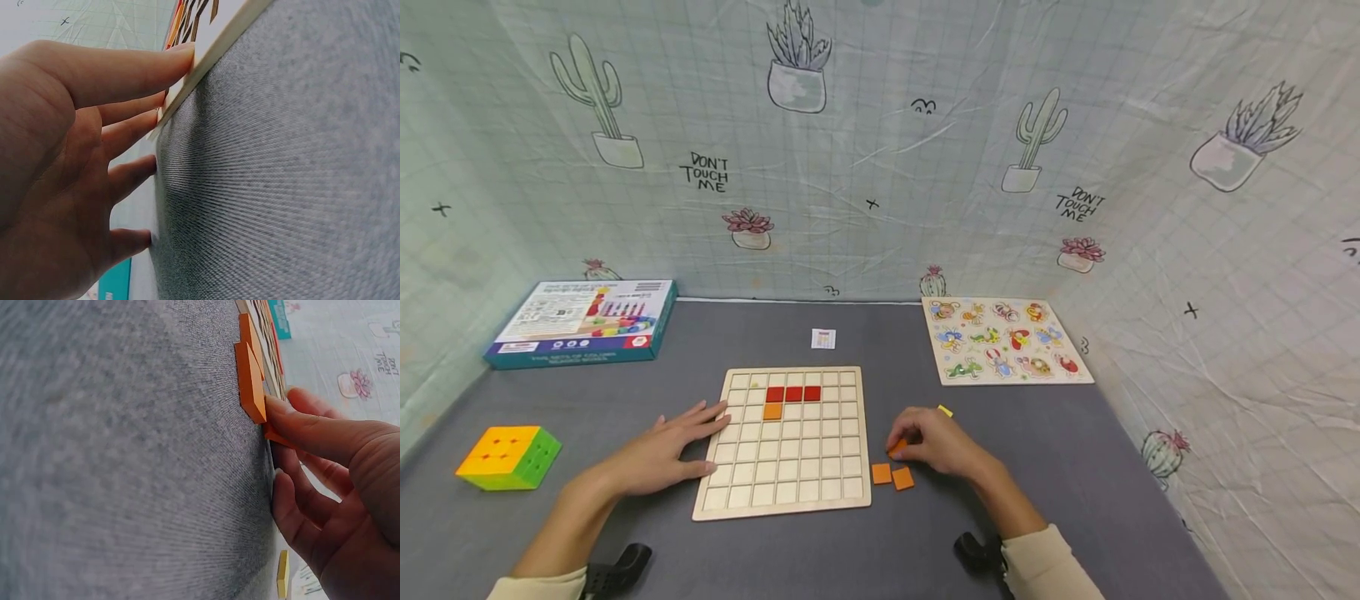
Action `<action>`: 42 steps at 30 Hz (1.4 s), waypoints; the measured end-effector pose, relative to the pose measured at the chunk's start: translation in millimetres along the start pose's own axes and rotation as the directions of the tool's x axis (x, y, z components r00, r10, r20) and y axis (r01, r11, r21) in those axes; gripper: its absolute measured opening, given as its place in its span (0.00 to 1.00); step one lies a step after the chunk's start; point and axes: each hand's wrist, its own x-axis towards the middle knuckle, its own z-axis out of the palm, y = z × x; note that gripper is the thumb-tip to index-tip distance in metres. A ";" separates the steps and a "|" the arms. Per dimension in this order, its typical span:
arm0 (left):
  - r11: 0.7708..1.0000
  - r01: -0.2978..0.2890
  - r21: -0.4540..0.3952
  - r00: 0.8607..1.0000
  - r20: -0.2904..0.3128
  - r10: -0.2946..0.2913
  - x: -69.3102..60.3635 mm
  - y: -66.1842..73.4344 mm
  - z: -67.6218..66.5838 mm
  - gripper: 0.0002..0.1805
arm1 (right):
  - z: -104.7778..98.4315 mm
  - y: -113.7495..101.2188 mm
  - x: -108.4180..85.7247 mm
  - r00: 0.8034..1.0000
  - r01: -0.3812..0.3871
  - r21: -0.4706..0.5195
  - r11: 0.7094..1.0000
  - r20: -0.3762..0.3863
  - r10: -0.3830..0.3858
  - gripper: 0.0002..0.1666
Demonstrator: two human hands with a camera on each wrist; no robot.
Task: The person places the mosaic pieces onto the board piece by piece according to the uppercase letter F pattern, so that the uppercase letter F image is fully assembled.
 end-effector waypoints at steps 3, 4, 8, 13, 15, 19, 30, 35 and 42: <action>1.000 0.003 -0.005 1.000 0.005 -0.002 -0.1 0.6 0.0 0.41 | -0.2 -0.8 0.8 1.000 0.002 -0.022 1.000 0.005 -0.002 0.08; 1.000 0.003 -0.006 1.000 0.006 -0.003 -0.2 0.6 0.0 0.41 | -0.3 -1.2 1.2 1.000 -0.001 -0.026 1.000 0.005 0.001 0.09; 1.000 0.001 -0.010 1.000 0.008 -0.001 0.0 0.1 -0.1 0.41 | -1.1 -3.5 5.5 1.000 -0.025 -0.022 0.999 -0.011 0.025 0.13; 1.000 0.000 -0.009 1.000 0.002 0.000 0.0 -0.3 -0.1 0.41 | -3.1 -9.9 11.9 0.998 -0.024 0.044 0.999 -0.052 0.026 0.08; 1.000 -0.001 -0.007 1.000 0.000 0.001 -0.1 -0.4 0.0 0.41 | -4.0 -13.1 14.2 0.998 -0.007 0.065 0.998 -0.062 0.011 0.05; 1.000 -0.004 -0.007 1.000 -0.001 0.004 -0.3 -0.2 0.1 0.41 | -4.0 -18.8 20.5 0.997 0.005 0.062 0.998 -0.074 0.000 0.05; 1.000 -0.004 -0.006 1.000 -0.011 0.004 0.0 0.4 0.1 0.41 | -3.8 -42.8 44.3 0.996 -0.004 0.059 0.998 -0.089 0.009 0.10; 1.000 0.002 -0.004 1.000 -0.010 -0.002 -0.1 0.5 0.3 0.41 | 3.7 -51.7 56.6 0.997 0.013 0.070 0.997 -0.079 -0.008 0.12; 1.000 -0.003 -0.005 1.000 -0.013 0.003 -0.7 0.6 -0.3 0.41 | 18.5 -60.8 73.9 0.998 0.045 0.050 0.998 -0.039 -0.043 0.12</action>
